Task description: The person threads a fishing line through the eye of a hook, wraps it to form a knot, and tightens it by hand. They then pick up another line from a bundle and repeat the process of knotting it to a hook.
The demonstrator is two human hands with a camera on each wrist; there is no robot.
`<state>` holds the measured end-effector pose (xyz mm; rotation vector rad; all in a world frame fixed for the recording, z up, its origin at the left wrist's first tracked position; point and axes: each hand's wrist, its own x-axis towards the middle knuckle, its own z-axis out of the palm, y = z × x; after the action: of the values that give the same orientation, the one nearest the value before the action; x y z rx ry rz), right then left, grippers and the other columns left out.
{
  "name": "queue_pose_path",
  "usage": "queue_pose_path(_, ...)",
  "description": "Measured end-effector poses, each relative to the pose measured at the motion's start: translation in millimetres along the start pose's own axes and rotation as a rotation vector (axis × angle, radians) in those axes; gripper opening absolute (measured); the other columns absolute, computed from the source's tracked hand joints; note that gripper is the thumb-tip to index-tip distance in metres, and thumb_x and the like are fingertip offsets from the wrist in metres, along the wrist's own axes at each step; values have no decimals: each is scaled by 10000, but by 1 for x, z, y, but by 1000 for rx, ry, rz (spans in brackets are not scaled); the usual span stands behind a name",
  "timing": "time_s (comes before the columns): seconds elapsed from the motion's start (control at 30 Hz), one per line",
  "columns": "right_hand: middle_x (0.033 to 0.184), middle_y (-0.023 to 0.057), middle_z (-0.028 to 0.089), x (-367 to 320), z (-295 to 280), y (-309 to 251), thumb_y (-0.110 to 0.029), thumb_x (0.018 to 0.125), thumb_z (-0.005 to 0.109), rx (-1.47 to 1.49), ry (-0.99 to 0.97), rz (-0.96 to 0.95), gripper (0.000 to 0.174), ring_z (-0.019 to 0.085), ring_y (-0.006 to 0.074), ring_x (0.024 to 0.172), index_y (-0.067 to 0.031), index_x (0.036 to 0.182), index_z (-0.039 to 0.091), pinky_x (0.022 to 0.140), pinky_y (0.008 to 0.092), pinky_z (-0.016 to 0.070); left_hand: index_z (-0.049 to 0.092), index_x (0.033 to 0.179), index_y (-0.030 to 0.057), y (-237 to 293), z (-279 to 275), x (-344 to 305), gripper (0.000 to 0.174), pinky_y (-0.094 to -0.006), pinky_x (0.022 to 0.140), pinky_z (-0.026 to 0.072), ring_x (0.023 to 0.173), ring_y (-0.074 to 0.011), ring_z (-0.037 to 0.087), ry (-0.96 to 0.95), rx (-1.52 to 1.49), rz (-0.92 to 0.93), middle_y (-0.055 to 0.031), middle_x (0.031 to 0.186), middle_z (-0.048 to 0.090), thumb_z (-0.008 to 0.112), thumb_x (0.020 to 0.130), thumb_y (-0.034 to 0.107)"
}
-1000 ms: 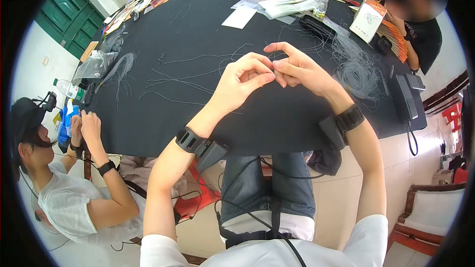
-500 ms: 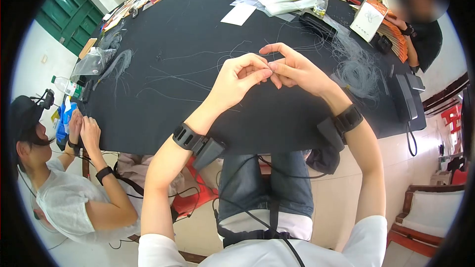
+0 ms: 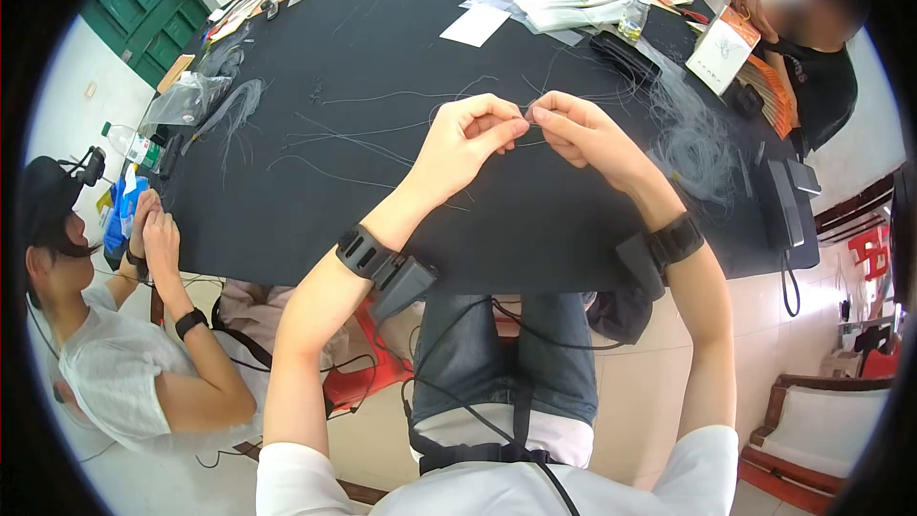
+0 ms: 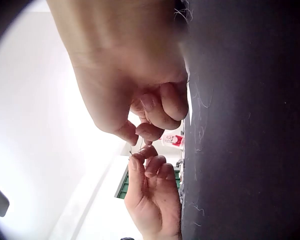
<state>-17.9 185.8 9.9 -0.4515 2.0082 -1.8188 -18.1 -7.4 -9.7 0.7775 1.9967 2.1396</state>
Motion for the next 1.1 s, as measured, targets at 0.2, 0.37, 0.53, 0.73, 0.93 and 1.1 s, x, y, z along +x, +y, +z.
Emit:
queue_pose_path(0.2, 578, -99, 364, -1, 0, 1, -255, 884, 536, -51, -30, -39, 215, 285, -6, 470, -42, 906, 554, 399, 171, 196, 620, 879, 29, -6, -5, 3, 97, -211, 614, 427, 661, -63, 516, 7, 21, -5, -4, 749, 588, 605, 835, 114)
queue_pose_path(0.37, 557, -110, 335, 0, -8, 3, -228, 877, 542, 122, 37, -23, 197, 255, -8, 452, -33, 904, 550, 391, 170, 180, 623, 883, 38, -5, -7, 4, 108, -214, 626, 424, 670, -62, 518, 102, 20, -33, 0, 752, 590, 604, 834, 132)
queue_pose_path(0.53, 550, -110, 310, 6, -10, 10, -238, 893, 518, 290, 184, 5, 217, 238, -11, 437, -25, 922, 547, 381, 165, 169, 625, 883, 44, -9, -9, 4, 116, -215, 634, 417, 677, -64, 510, 75, 76, -55, 0, 756, 589, 598, 837, 147)
queue_pose_path(0.73, 547, -107, 314, 5, 2, 12, -268, 887, 526, 257, 115, 77, 252, 241, -12, 432, -20, 931, 549, 381, 162, 166, 627, 878, 44, -9, -8, 2, 119, -215, 629, 410, 670, -68, 498, 25, 108, -65, -2, 748, 585, 587, 841, 149)
queue_pose_path(0.93, 547, -111, 320, 5, 4, 11, -254, 857, 572, 183, 70, 51, 227, 231, -9, 432, -34, 912, 560, 388, 173, 153, 630, 871, 43, -10, -9, 3, 118, -214, 627, 410, 670, -71, 499, 24, 125, -69, -2, 743, 581, 587, 837, 147)
queue_pose_path(1.1, 551, -113, 333, 4, 4, 12, -206, 851, 579, 173, 64, 41, 162, 232, -6, 438, -48, 882, 575, 394, 184, 154, 631, 868, 44, -11, -9, 3, 115, -214, 629, 415, 676, -71, 504, 21, 136, -69, -3, 749, 582, 588, 836, 146)
